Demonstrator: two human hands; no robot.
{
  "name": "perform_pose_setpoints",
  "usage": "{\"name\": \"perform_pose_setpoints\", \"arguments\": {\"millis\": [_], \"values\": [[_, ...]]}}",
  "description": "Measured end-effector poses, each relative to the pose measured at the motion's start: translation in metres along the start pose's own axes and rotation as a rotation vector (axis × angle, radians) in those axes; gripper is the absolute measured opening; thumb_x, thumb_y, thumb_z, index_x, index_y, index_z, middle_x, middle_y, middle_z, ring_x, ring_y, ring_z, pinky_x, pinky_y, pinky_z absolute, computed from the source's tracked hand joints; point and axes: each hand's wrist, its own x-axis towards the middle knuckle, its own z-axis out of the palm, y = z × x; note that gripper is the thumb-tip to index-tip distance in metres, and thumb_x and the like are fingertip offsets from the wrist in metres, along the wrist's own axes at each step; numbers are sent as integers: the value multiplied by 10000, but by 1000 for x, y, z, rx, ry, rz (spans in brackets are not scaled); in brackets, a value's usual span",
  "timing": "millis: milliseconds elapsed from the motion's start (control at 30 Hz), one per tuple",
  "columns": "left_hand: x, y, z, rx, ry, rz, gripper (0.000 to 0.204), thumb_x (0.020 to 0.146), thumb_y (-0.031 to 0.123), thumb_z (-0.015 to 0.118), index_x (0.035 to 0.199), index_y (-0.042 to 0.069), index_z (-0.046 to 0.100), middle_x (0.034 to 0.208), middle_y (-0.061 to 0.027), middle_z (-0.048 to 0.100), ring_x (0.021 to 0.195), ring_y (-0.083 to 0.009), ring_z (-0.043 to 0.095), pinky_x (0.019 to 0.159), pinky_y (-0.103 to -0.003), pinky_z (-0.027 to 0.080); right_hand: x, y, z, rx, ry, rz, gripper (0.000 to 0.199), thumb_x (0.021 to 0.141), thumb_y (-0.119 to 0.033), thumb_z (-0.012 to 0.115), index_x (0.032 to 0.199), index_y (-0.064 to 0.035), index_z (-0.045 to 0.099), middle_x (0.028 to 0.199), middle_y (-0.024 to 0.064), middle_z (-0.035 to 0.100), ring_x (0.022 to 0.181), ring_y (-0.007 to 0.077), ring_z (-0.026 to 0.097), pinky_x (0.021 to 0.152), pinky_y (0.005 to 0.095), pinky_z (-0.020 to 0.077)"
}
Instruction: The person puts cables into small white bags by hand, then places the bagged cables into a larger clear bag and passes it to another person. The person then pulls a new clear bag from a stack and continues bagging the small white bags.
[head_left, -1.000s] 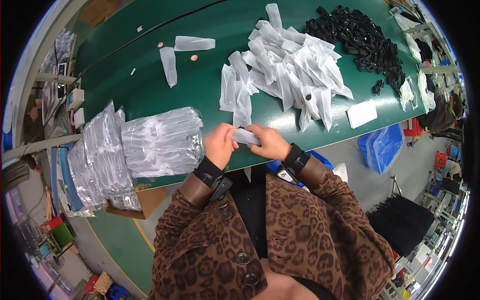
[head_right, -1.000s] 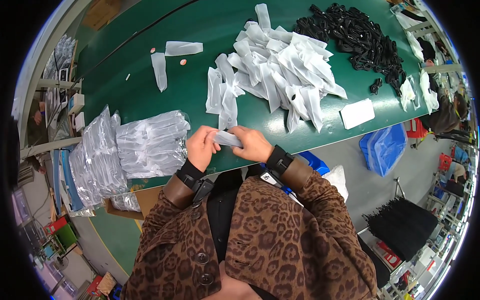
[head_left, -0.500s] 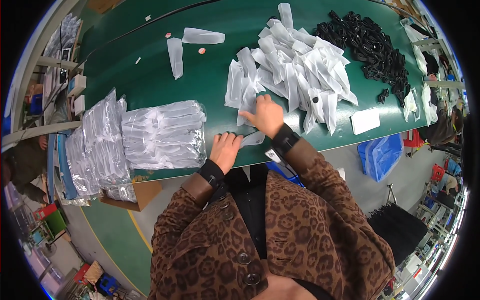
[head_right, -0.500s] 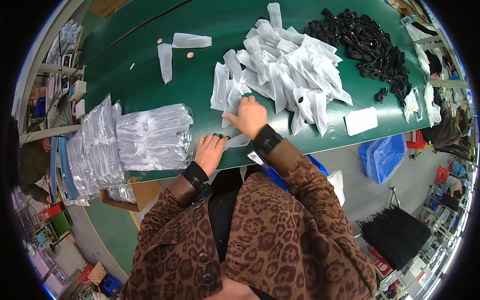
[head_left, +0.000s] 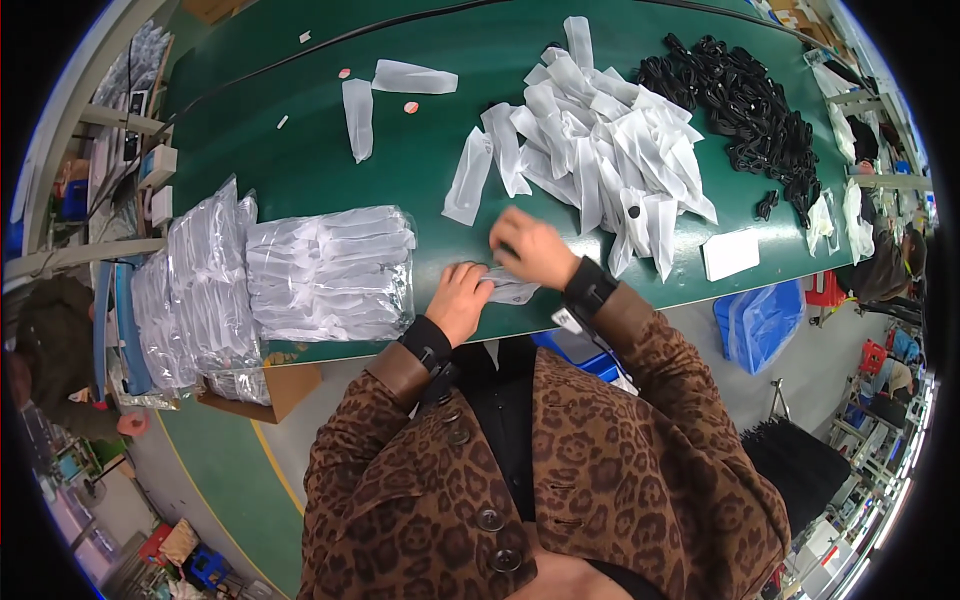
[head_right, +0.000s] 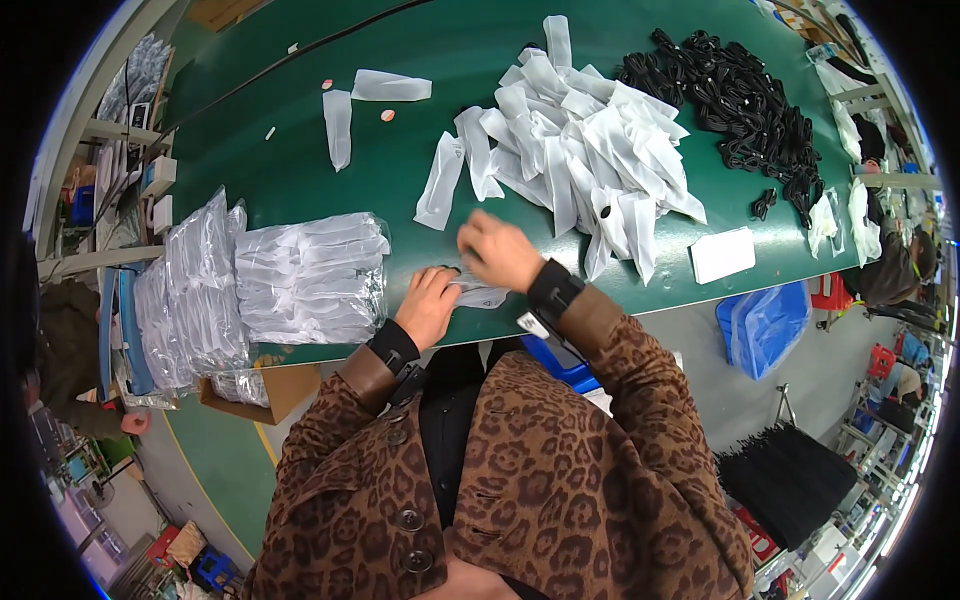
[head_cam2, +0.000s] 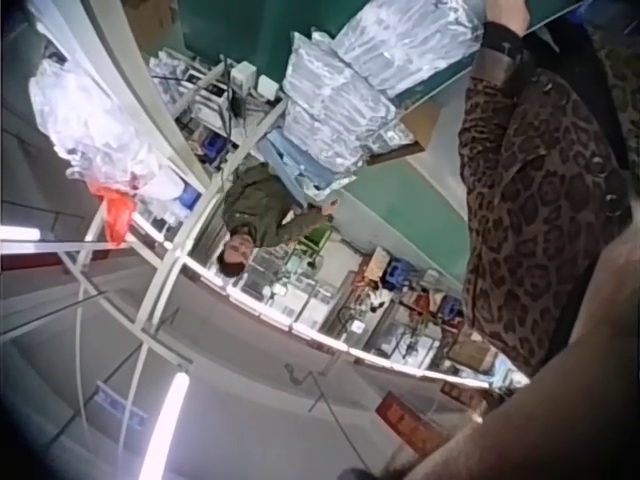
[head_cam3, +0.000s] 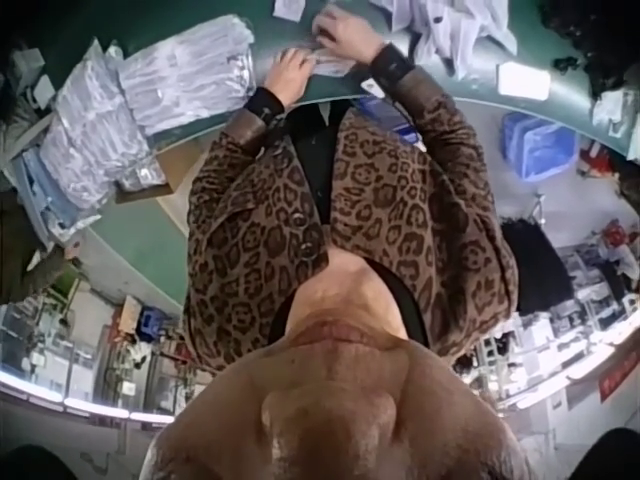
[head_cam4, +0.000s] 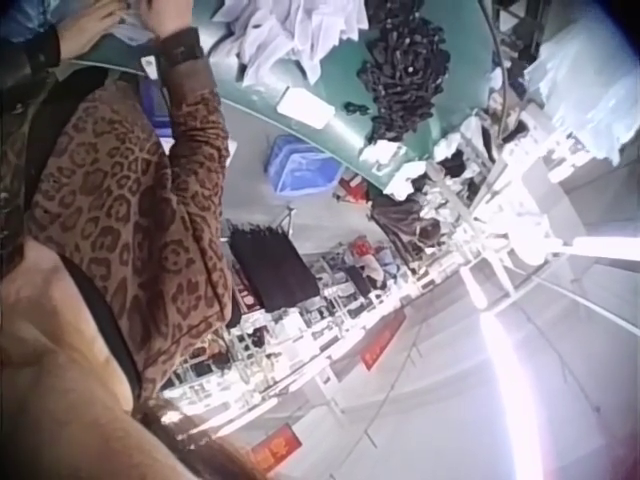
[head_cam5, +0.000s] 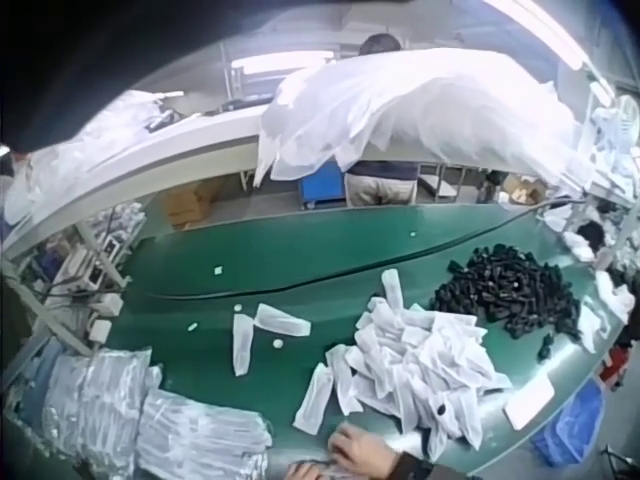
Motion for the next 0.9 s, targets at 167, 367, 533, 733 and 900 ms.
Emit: {"name": "perform_pose_setpoints", "arguments": {"millis": [167,367,533,733,900], "values": [[-8,3,2,-101,3,-55,362,770,35,599,1125,-12,551,1182,-163,533,1126,-329,488,1020,-484,349,76,25,-7,-412,190,-293,270,683,-59,664,945,-119,641,1032,60,578,917,285,560,745,392,479],[-4,21,2,-23,41,-157,648,756,112,711,1335,-2,441,1194,-147,498,1153,-320,456,1020,-500,328,88,20,-6,-426,-54,-418,254,722,-57,629,965,-120,663,1011,39,607,909,247,556,779,381,455],[-9,13,11,28,44,-167,654,730,148,747,1302,1,468,1202,-144,482,1161,-319,441,1022,-497,325,73,-9,-17,-85,161,-317,246,742,1,585,956,-93,663,993,36,631,908,236,576,779,358,459],[-10,11,12,-25,79,-132,589,716,138,755,1242,9,523,1201,-140,483,1162,-330,441,1011,-468,358,57,-18,-29,606,340,48,210,769,49,563,935,-54,642,913,74,629,838,282,610,730,349,490],[-9,17,4,-17,174,-95,500,686,141,757,1138,9,589,1242,-135,467,1213,-333,415,985,-475,399,48,-2,4,101,184,-221,123,887,-16,552,972,-37,638,932,121,640,827,263,632,729,363,510]]}}
